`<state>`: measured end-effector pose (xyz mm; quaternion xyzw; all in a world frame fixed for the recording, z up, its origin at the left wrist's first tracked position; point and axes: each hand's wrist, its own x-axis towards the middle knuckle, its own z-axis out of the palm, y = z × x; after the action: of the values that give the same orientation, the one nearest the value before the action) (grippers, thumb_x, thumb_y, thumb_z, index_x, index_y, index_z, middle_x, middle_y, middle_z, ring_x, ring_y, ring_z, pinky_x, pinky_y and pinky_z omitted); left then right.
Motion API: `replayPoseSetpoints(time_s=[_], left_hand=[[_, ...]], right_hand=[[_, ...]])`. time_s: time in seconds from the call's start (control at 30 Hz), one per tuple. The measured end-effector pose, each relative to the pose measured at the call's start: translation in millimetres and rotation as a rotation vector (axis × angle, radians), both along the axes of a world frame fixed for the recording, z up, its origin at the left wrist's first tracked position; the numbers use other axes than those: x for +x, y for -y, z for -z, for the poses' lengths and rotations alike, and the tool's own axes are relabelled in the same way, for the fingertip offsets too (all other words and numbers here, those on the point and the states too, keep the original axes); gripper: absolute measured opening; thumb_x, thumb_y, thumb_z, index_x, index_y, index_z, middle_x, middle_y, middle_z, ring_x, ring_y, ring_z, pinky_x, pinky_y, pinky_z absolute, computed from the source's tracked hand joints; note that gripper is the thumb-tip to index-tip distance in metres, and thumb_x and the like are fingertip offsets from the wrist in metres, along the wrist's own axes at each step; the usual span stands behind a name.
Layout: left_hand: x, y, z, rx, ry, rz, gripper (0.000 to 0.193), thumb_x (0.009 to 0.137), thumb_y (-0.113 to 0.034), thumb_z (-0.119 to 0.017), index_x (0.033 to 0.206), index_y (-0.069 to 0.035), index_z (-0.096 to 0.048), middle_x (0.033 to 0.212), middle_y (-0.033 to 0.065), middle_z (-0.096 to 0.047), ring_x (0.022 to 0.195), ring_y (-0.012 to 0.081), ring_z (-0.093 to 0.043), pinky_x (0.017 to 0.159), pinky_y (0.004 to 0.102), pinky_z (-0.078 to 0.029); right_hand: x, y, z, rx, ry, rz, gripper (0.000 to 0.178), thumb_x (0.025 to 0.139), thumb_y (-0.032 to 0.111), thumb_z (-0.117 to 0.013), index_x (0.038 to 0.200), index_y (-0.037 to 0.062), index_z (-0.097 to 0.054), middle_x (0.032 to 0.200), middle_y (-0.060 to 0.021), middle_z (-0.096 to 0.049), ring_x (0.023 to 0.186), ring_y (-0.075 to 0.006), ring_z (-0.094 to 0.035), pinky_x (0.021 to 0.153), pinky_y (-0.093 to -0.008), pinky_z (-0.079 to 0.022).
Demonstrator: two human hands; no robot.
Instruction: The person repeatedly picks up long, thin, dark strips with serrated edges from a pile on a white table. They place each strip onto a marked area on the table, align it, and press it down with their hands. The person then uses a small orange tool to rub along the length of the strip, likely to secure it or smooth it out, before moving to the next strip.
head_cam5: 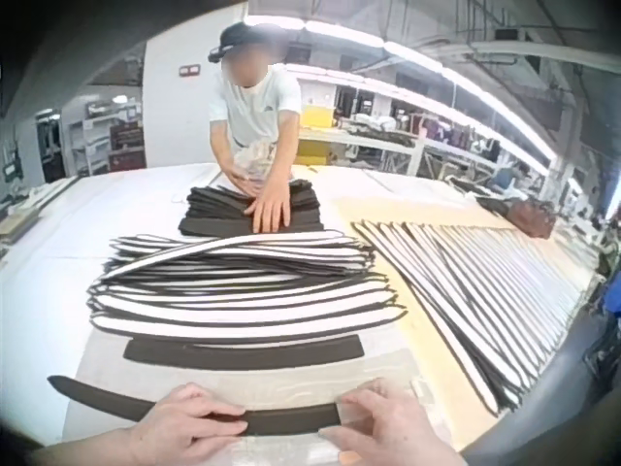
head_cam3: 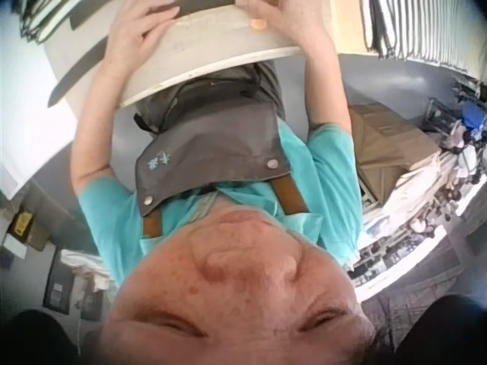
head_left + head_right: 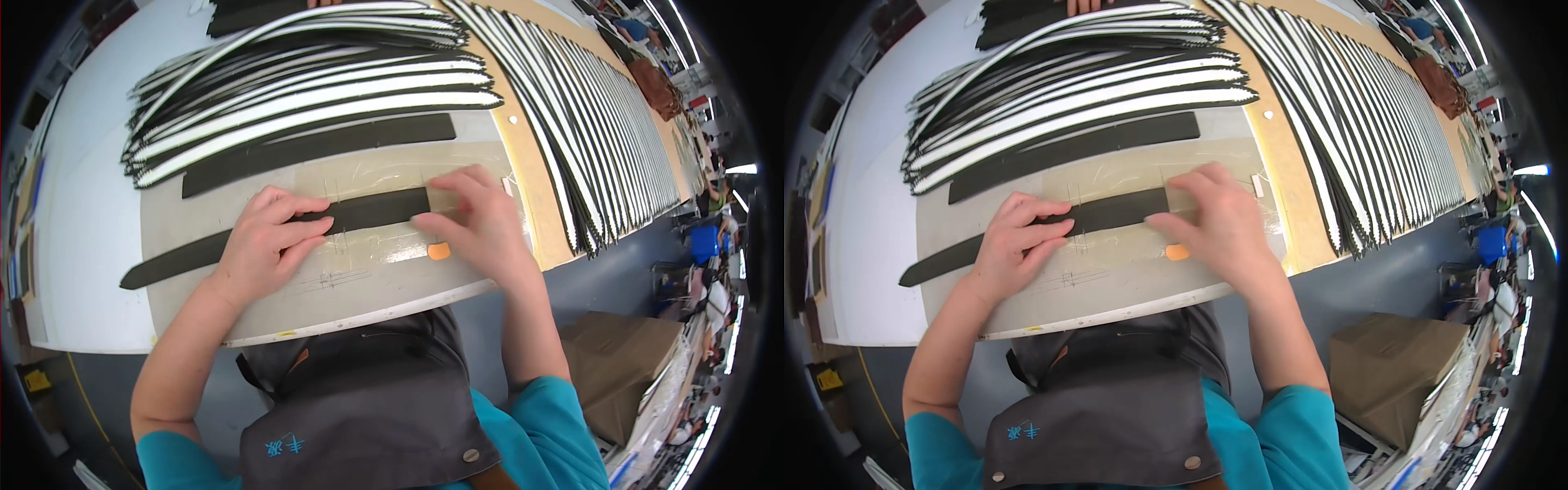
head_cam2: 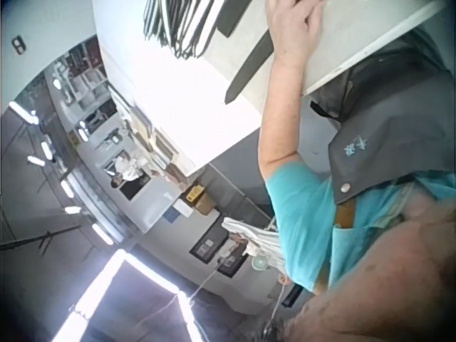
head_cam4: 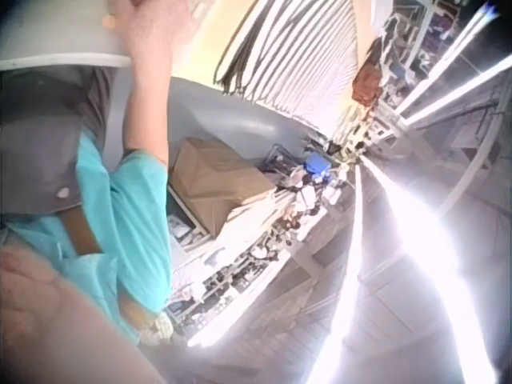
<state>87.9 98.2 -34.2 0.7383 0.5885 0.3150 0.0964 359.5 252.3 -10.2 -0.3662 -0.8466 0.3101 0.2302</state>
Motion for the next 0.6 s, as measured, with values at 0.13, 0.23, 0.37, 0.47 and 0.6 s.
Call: replayPoseSetpoints(time_s=[0.13, 0.23, 0.37, 0.47, 0.6], left_hand=[[-1.0, -0.2, 3.3, -0.018, 0.020, 0.004, 0.035, 0.078, -0.004, -0.081, 0.113, -0.005, -0.078, 0.122, 0.0100, -0.073, 0.108, 0.0321, -0.062, 0.094, 0.0406, -0.052], [7.0, -5.9, -5.6, 0.050, -0.021, -0.021, 0.058, 0.072, -0.015, -0.088, 0.127, -0.006, -0.072, 0.127, 0.0107, -0.070, 0.112, 0.0351, -0.061, 0.100, 0.0449, -0.050], [17.1, -1.8, -12.5, 0.025, -0.072, -0.155, 0.068, 0.070, -0.013, -0.087, 0.134, -0.004, -0.066, 0.127, 0.0145, -0.068, 0.114, 0.0384, -0.060, 0.103, 0.0457, -0.049], [3.5, -13.8, -30.4, 0.091, 0.060, -0.249, 0.060, 0.074, 0.000, -0.076, 0.133, -0.002, -0.066, 0.118, 0.0161, -0.071, 0.104, 0.0340, -0.066, 0.097, 0.0422, -0.053], [16.4, -45.3, -130.6, 0.391, 0.664, -0.253, 0.035, 0.101, 0.001, -0.051, 0.135, 0.004, -0.061, 0.086, -0.0006, -0.054, 0.072, 0.0077, -0.048, 0.066, 0.0231, -0.041]], right_hand=[[-19.9, -15.0, 16.1, 0.243, 0.044, -0.117, 0.041, 0.073, 0.023, -0.092, 0.102, 0.0039, -0.069, 0.101, -0.0149, -0.070, 0.083, -0.0341, -0.071, 0.075, -0.0438, -0.056], [-20.4, -13.8, 10.8, -0.017, 0.010, -0.096, 0.038, 0.073, 0.018, -0.092, 0.097, 0.0069, -0.065, 0.082, -0.0104, -0.067, 0.075, -0.0292, -0.069, 0.071, -0.0386, -0.055], [-33.1, -7.3, -7.4, -0.494, -0.428, -0.209, 0.035, 0.086, 0.012, -0.086, 0.113, 0.0052, -0.065, 0.090, -0.0020, -0.072, 0.077, -0.0183, -0.070, 0.074, -0.0348, -0.057], [-41.3, -7.2, -32.8, -0.845, -0.901, -0.355, 0.054, 0.089, 0.011, -0.084, 0.137, 0.0056, -0.059, 0.111, -0.0039, -0.073, 0.097, -0.0159, -0.071, 0.087, -0.0336, -0.057], [-51.8, 3.6, -48.8, -0.732, -0.851, -0.442, 0.091, 0.083, 0.020, -0.092, 0.157, 0.0072, -0.042, 0.146, -0.0110, -0.059, 0.132, -0.0216, -0.058, 0.112, -0.0383, -0.047]])
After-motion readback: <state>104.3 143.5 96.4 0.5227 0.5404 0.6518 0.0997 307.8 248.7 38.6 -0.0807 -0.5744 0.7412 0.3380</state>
